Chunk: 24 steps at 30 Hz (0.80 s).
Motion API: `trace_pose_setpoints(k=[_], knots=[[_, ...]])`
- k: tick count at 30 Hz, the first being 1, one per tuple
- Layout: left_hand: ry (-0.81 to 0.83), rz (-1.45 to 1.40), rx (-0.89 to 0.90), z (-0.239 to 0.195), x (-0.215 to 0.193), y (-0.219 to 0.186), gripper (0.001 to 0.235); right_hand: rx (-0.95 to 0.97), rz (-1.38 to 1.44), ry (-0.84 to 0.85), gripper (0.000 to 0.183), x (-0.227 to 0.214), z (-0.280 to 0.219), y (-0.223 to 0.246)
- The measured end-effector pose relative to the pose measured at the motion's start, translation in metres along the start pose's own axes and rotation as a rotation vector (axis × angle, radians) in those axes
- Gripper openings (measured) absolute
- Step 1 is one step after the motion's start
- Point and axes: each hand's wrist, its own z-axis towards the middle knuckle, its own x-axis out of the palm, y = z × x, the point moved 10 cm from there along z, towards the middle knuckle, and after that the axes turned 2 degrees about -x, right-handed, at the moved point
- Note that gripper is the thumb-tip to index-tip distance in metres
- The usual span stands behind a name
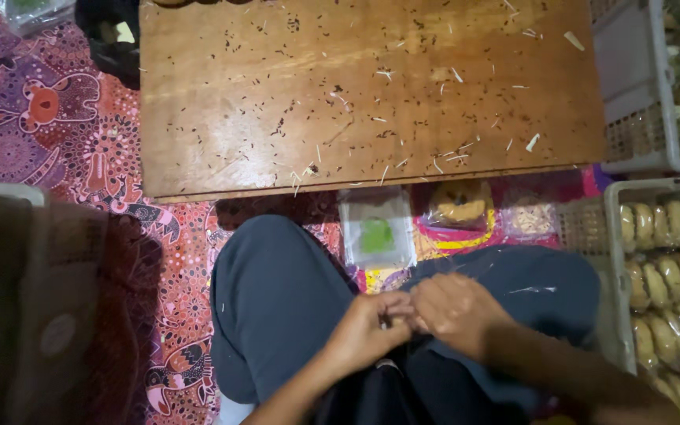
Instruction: The person sits on the floor and repeatedly picks up doughnuts from a wooden board, places each into a clear plastic bag, and then puts the bagged doughnut into a white plastic crate. The process is repeated for multiple doughnuts.
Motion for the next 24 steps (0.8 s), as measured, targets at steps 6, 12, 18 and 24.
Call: trace_pose_setpoints(k=[6,12,18,24], knots=[[-0.188,0.384,0.205,-0.038,-0.039,-0.088,0.02,0.321,-0.127,-0.226,0.009,-0.034,-0.059,-0.091],[0.159,0.489,0.221,-0.057,-0.052,-0.124,0.019,0.748,-0.353,0.209,0.117,0.007,-0.099,-0.141],[0.391,0.668,0.518,-0.036,0.012,-0.117,0.015,0.024,0.577,0.228,0.075,0.031,-0.012,0.007],[-0.01,-1.065,0.06,-0.012,-0.052,-0.019,0.071,0.239,1.211,0.0,0.048,0.046,0.009,0.013]])
